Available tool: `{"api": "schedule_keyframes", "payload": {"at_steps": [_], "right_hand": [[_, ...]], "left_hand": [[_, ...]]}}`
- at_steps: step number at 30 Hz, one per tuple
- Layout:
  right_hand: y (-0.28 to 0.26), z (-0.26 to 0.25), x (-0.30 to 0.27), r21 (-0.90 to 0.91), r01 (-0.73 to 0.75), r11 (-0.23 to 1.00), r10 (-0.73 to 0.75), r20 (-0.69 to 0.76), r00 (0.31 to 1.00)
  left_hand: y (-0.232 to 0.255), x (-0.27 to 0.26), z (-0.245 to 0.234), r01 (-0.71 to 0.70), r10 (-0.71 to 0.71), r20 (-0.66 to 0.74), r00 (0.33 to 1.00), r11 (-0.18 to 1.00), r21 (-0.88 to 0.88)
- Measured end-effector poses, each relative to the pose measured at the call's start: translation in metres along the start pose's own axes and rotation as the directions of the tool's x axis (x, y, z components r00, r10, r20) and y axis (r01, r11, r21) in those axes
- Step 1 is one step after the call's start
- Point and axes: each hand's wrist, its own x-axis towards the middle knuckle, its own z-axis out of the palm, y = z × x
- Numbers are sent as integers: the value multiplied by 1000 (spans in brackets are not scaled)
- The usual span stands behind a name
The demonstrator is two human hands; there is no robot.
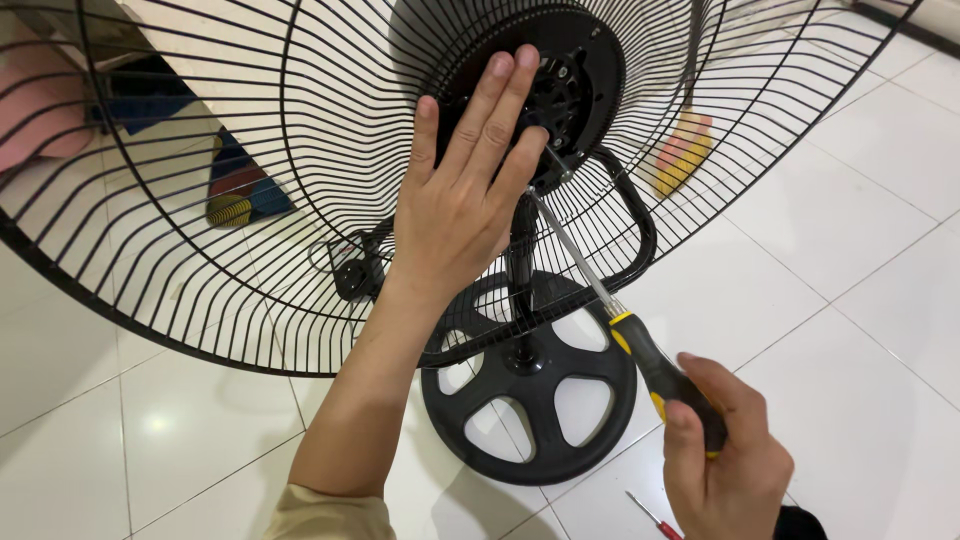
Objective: The person wipes the fan cage with a cloth, then uses a screwdriver to tighten the central hub nut. They reattach the front cage and secure it by tightening the hub nut again.
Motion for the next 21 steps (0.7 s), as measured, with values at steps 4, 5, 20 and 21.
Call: {"api": "schedule_keyframes", "payload": {"at_steps": [4, 5, 20, 21], "right_hand": [[-2, -4, 0, 38, 189, 981, -192, 97, 977], [-3, -4, 1, 33, 161, 986, -164, 95, 982], [-5, -11, 2, -47, -174, 984, 175, 15, 985], [-2, -14, 3, -108, -182, 977, 187, 39, 982]], "left_hand": [[1, -1, -2, -11, 11, 13, 1000, 1000, 20], [1, -2, -2, -10, 10, 14, 1000, 1000, 18], [4, -1, -5, -2, 2, 30, 1000, 1000, -9], [4, -1, -6, 0, 1, 35, 999, 1000, -7]]}}
